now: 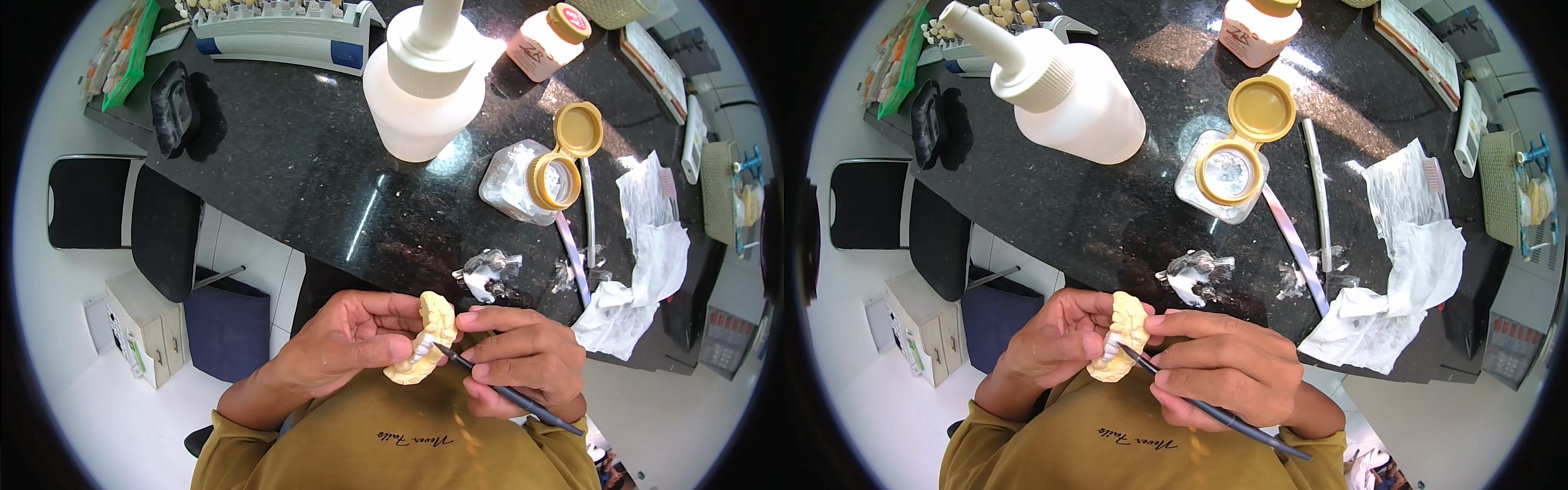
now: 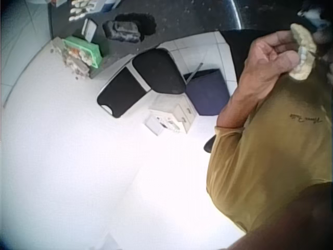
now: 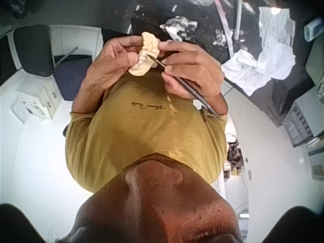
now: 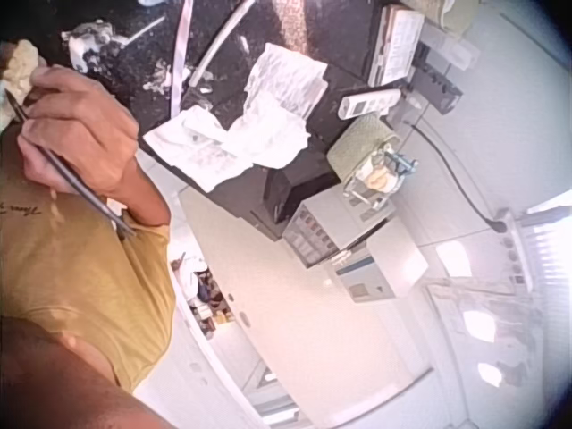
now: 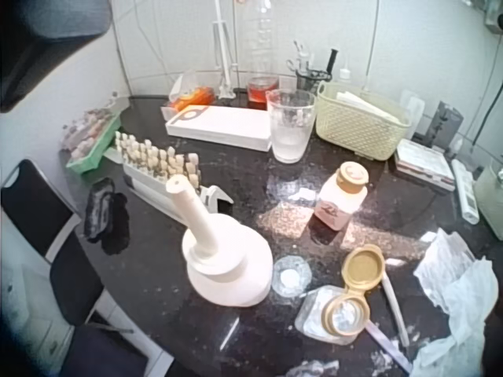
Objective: The person applies a white substance to a dental model using a small brush, frequently dipping the brush into a small container and dabbing it on a paper towel.
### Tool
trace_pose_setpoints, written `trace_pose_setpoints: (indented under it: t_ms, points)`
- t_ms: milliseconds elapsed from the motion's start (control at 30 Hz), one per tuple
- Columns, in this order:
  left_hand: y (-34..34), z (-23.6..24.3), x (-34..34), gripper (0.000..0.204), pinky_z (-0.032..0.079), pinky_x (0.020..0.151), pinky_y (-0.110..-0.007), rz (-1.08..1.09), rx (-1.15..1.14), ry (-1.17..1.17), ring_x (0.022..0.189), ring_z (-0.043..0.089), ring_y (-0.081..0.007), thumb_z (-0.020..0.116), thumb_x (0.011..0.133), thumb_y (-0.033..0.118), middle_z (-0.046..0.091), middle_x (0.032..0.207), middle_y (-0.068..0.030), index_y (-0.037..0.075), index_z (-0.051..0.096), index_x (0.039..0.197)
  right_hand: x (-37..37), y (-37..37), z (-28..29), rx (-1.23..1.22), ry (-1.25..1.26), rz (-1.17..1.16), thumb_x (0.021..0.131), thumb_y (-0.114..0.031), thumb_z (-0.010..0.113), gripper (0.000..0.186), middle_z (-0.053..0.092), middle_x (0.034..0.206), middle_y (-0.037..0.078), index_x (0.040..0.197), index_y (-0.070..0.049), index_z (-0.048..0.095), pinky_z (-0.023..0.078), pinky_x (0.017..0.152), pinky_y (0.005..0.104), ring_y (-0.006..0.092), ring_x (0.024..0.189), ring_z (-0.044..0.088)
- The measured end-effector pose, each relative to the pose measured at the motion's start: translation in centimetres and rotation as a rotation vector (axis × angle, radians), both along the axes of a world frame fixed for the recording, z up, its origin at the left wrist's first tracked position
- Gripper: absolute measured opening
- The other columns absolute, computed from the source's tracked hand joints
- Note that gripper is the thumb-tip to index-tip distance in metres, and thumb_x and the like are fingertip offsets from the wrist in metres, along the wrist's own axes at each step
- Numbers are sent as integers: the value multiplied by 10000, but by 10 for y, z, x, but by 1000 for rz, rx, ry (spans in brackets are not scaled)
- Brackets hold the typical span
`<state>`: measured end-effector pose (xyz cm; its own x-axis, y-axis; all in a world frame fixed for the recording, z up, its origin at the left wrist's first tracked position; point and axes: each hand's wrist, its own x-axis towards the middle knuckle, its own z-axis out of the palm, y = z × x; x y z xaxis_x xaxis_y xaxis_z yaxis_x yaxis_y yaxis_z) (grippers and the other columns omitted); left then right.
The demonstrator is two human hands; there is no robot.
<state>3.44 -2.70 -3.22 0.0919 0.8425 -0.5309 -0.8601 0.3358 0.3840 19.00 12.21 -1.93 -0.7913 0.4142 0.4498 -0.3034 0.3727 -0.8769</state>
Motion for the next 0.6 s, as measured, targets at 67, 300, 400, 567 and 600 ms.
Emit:
trace_pose_setpoints:
  t_ms: [67,300,400,567,600]
  points:
    - [0,0,0,658,456,964,-391,0,-6,-8,1075,602,-268,750,777,287,605,1143,-212,-103,484,1236,0,0,0,7,1,13,635,22,767,232,650,778,123,826,12,634,582,736,394,340,839,681]
    - [-1,3,-1,527,478,925,-327,7,6,-55,1023,606,-186,705,807,177,609,1104,-142,-68,495,1225,1,1,1,61,3,35,646,-24,790,234,665,798,118,821,-10,637,579,748,401,336,853,684]
    - [-1,6,-1,475,486,907,-304,9,6,-78,1000,605,-158,670,834,122,602,1099,-117,-54,485,1234,1,0,-2,94,31,22,652,-33,792,233,666,802,118,826,-13,637,580,749,397,334,847,685]
    - [2,11,-1,654,494,928,-391,-1,-50,-44,1037,616,-219,766,757,277,616,1111,-169,-85,484,1223,4,-1,-3,70,34,-14,671,-19,771,209,659,800,135,828,-5,633,587,674,362,313,781,689]
    - [3,15,-2,651,500,922,-405,-4,-57,-49,1033,618,-222,764,758,277,615,1109,-171,-86,484,1220,8,0,-2,36,34,-31,672,-13,766,206,658,799,143,828,-4,632,586,649,348,304,757,691]
